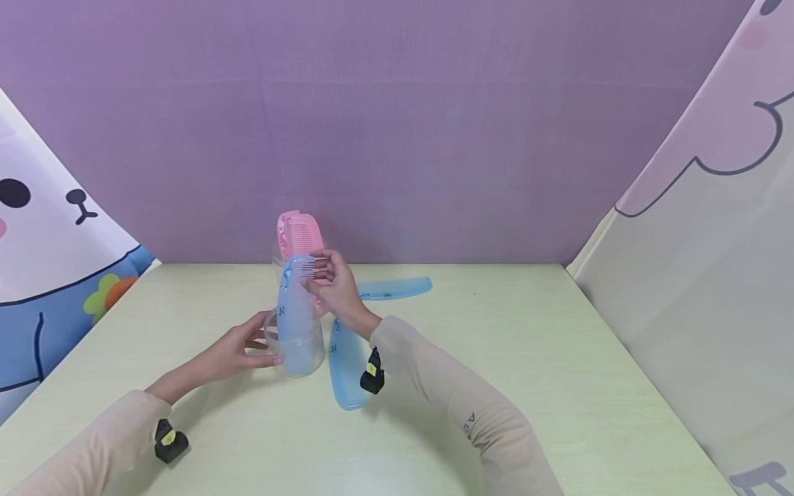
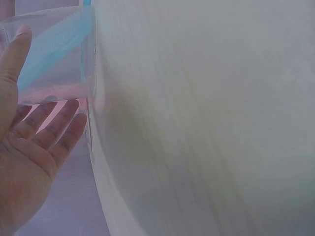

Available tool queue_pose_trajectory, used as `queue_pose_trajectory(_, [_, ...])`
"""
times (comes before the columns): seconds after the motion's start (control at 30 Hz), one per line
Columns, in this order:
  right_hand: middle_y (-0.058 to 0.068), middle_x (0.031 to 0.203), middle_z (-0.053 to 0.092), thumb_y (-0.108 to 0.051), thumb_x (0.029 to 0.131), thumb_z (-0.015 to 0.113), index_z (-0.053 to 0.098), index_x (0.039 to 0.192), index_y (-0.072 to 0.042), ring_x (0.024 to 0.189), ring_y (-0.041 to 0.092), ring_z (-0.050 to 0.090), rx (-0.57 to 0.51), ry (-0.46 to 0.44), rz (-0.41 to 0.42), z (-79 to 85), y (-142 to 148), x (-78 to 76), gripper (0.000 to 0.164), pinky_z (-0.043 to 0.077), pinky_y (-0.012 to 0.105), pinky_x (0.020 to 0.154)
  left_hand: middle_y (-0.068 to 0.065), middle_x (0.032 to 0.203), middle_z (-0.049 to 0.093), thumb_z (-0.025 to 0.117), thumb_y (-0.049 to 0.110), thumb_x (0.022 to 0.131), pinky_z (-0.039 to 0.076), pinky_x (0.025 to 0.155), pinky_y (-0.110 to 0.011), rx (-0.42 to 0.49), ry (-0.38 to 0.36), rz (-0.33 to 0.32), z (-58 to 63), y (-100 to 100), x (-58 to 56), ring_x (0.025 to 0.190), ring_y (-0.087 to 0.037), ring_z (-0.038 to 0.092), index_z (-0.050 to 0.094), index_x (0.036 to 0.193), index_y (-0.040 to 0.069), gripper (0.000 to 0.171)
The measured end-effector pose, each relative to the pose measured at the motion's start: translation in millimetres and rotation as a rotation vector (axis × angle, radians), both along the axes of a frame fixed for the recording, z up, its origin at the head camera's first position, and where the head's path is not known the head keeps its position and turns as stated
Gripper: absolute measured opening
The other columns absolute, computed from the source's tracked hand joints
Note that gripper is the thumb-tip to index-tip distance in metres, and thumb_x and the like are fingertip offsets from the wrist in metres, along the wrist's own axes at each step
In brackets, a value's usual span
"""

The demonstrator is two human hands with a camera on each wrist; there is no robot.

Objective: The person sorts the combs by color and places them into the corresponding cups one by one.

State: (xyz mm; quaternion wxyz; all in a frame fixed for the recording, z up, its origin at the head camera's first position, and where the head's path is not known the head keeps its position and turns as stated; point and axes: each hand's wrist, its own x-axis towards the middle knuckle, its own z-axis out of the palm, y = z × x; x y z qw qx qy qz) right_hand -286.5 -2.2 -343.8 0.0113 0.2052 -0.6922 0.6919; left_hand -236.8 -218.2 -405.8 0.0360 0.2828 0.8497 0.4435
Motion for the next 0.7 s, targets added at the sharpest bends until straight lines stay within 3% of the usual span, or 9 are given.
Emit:
queue_pose_trajectory(0.37, [0.022, 0.120, 0.053, 0.004, 0.084, 0.060, 0.041, 0.127, 0.001, 0.109, 0.035, 0.054, -0.027, 0.038, 0.038, 6.1, 17, -1.4, 0.047, 0.052, 0.029, 0.086, -0.025, 0.130, 0.047, 0.073, 0.021, 0.078, 0.054, 0.081, -0.047, 0.005, -0.004, -0.009, -1.0, 0, 0.1, 0.106, -0.041, 0.056, 0.031, 0.136, 0.001, 0.075])
queue_pose_trajectory(0.7, [0.024, 0.119, 0.054, 0.002, 0.084, 0.061, 0.042, 0.124, 0.002, 0.107, 0.034, 0.055, 0.008, 0.010, 0.003, -3.2, 33, -5.4, 0.045, 0.053, 0.025, 0.081, -0.023, 0.131, 0.047, 0.073, 0.025, 0.077, 0.053, 0.082, -0.046, -0.006, -0.006, 0.001, -1.1, 0, 0.0, 0.108, -0.041, 0.056, 0.030, 0.137, 0.003, 0.077])
